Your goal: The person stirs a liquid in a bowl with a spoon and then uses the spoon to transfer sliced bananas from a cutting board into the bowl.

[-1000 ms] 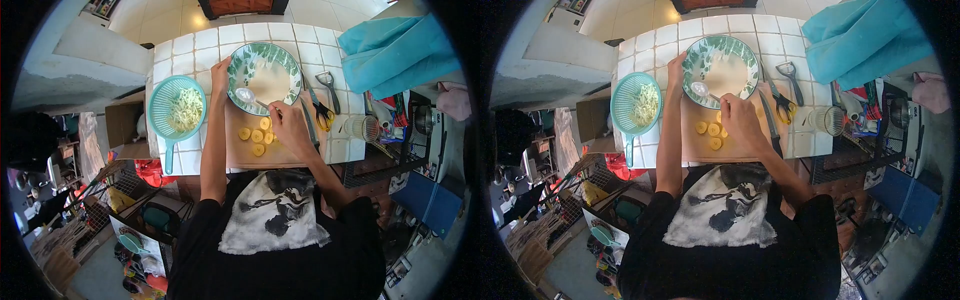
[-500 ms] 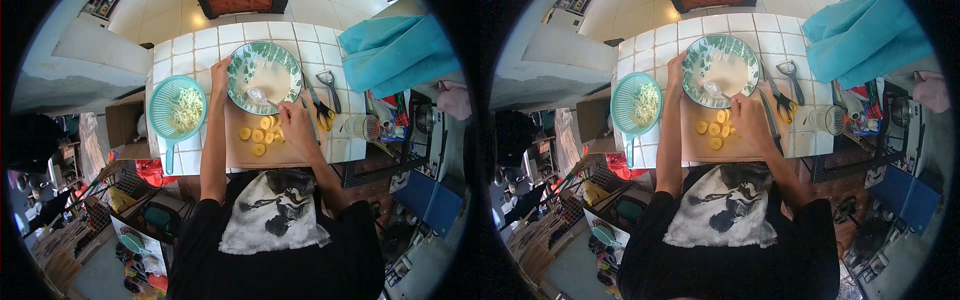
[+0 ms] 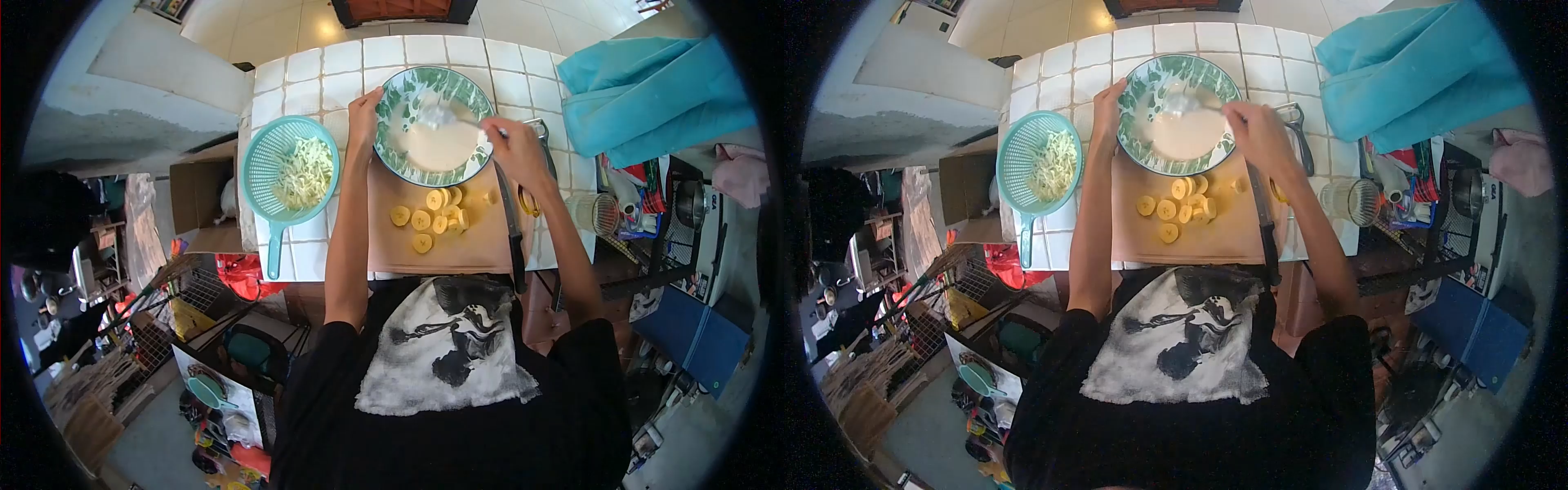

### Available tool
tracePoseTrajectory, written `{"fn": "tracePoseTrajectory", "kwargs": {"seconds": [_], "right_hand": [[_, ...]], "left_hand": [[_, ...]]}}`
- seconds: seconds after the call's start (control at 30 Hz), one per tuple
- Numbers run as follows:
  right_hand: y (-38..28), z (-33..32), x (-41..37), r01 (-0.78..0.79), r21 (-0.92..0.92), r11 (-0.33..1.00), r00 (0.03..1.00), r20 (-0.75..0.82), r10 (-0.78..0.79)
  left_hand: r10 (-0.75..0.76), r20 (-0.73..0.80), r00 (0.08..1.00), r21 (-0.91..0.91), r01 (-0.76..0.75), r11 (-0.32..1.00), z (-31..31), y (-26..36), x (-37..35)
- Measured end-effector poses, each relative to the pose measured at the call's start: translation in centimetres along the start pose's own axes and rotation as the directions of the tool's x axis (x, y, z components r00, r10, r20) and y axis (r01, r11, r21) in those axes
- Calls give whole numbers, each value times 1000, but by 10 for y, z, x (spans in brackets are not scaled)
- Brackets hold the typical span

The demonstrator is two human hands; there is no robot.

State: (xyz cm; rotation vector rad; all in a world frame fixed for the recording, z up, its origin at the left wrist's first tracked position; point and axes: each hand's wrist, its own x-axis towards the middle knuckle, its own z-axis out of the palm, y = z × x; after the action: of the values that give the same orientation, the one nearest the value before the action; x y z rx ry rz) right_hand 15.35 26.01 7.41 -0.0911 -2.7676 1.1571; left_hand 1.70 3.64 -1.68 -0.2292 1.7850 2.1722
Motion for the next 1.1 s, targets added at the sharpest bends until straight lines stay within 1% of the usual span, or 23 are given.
{"fn": "tracePoseTrajectory", "kwargs": {"seconds": [0.03,0.1,0.13,0.17,0.23,0.27,0.3,0.37,0.4,0.47,0.5,0.57,0.6,0.67,0.7,0.77,0.8,0.87,0.9,0.97,1.0,1.03,1.1], "right_hand": [[0,-4,5,1,1,1000,1000,3,-1],[2,-10,22,-46,-131,990,997,-66,37],[7,-9,29,22,-193,981,998,-55,-33],[8,-7,32,17,-193,981,998,-62,-29],[6,-1,39,226,-270,936,972,122,-199],[7,4,39,332,-146,932,940,128,-315],[0,1,40,337,-144,930,939,130,-319],[-12,-10,43,201,-45,979,931,321,-176],[-15,-14,48,206,-43,978,927,329,-180],[-13,-17,63,226,-145,963,949,255,-185],[-7,-13,70,224,-145,964,951,247,-184],[3,-1,79,445,-207,871,892,193,-409],[-2,0,76,444,-210,871,893,189,-409],[-18,2,63,491,-158,857,851,299,-433],[-21,-2,60,495,-154,855,847,305,-436],[-26,-14,58,385,-72,920,856,399,-327],[-26,-19,62,386,-70,920,854,403,-328],[-20,-26,75,251,-34,967,919,322,-227],[-14,-25,80,248,-34,968,921,319,-224],[2,-19,92,373,-115,921,919,184,-349],[3,-15,93,411,-103,906,904,174,-390],[5,-15,91,411,-104,906,905,171,-390],[2,-14,81,447,-103,889,863,313,-397]], "left_hand": [[16,-5,1000,17,-16,1000,1,2,-2],[33,-6,999,36,-33,999,1,3,-1],[22,8,1000,29,-23,999,-1,1,2],[11,25,1000,22,-12,1000,-1,-1,4],[11,42,999,16,-11,1000,1,1,4],[4,48,999,9,-4,1000,-1,2,3],[6,44,999,8,-6,1000,-1,2,3],[3,20,1000,-1,-3,1000,0,-1,4],[2,11,1000,-5,-2,1000,-1,-1,2],[29,23,999,76,-31,997,-2,2,1],[32,29,999,81,-34,996,0,6,0],[2,44,999,17,-3,1000,4,11,-6],[4,48,999,18,-5,1000,6,12,-5],[18,56,998,-35,-17,999,4,11,-7],[18,48,999,-38,-16,999,1,9,-6],[2,65,998,-41,1,999,-2,3,-1],[0,61,998,-43,2,999,-4,1,1],[5,71,997,-8,-5,1000,-5,-2,5],[4,75,997,-6,-4,1000,-4,1,2],[-21,56,998,-11,21,1000,1,11,-6],[-19,59,998,-9,19,1000,2,10,-5],[-9,54,999,-10,9,1000,2,10,-5],[4,40,999,-15,-3,1000,1,8,-3]]}}
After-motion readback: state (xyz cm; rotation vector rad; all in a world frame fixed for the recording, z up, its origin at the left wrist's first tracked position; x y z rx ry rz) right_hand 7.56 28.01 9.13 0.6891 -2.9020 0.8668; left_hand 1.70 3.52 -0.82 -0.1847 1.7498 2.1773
